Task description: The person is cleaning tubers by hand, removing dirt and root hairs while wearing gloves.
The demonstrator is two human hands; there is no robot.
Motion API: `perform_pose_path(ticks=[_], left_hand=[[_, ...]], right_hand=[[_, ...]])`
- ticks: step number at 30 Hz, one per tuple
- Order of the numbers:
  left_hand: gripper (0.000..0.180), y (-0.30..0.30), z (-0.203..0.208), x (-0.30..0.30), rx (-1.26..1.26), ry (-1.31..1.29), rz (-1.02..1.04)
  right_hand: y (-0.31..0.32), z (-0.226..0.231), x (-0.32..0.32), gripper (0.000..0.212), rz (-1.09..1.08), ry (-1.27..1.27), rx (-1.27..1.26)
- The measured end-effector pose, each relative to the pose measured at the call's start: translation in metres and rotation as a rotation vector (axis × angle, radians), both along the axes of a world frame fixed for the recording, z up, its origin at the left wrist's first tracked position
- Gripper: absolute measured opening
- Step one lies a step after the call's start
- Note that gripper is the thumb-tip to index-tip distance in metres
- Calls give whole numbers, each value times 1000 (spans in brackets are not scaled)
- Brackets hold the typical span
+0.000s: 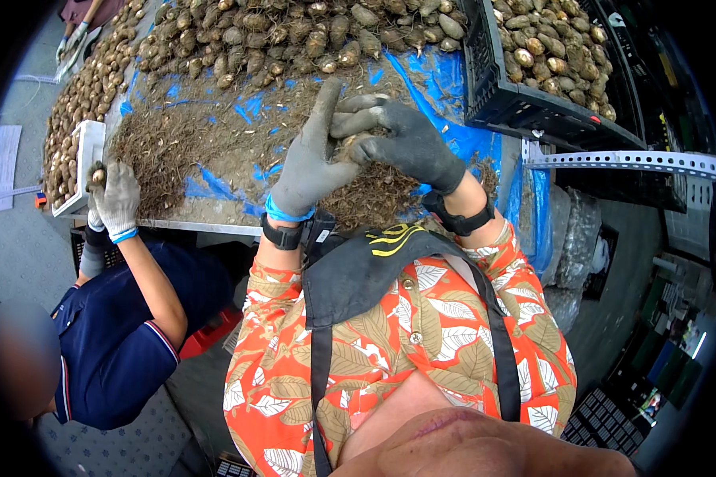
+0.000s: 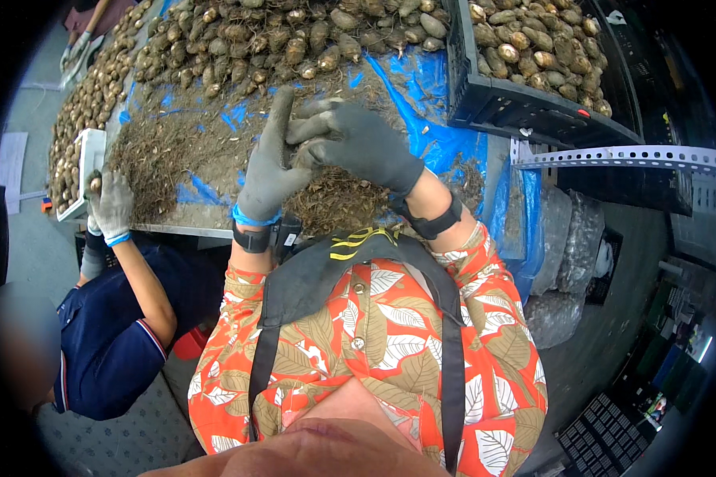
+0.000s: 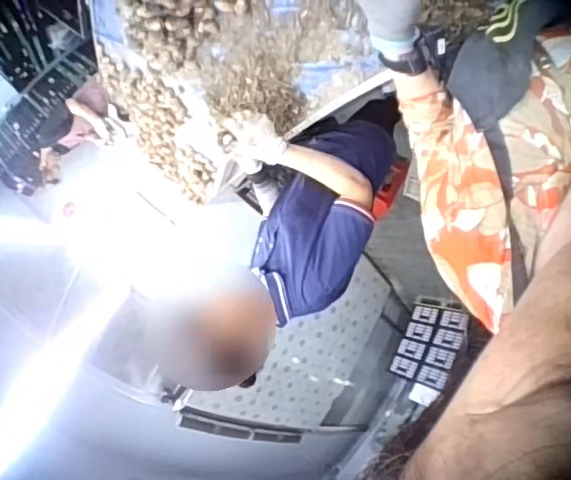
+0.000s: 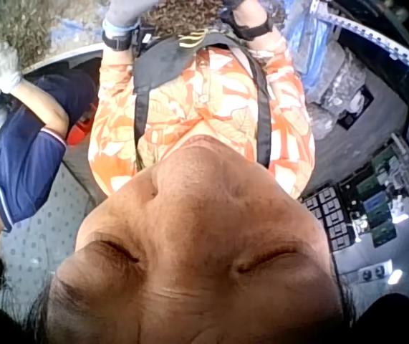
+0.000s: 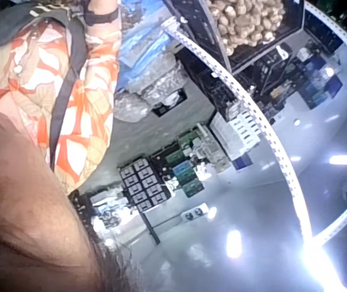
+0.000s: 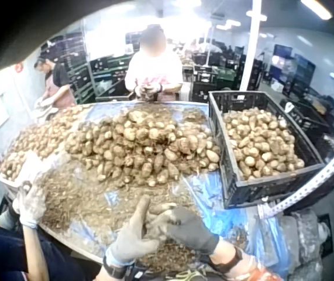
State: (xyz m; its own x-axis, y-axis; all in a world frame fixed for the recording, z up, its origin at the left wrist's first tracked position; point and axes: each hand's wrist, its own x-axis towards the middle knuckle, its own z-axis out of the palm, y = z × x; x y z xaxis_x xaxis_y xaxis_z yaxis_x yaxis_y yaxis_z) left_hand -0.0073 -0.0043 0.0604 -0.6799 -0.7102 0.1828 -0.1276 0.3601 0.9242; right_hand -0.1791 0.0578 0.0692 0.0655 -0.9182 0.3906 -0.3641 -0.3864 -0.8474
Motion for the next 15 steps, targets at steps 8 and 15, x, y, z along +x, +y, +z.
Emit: perform_pose_path(ticks=[8, 15], left_hand=[[100, -7, -22, 9, 452, 322, -185], [87, 1, -25, 1, 640, 613, -145]], right_hand=[[-8, -46, -50, 24, -312, -224, 355], [-1, -6, 0, 24, -94, -103, 55]])
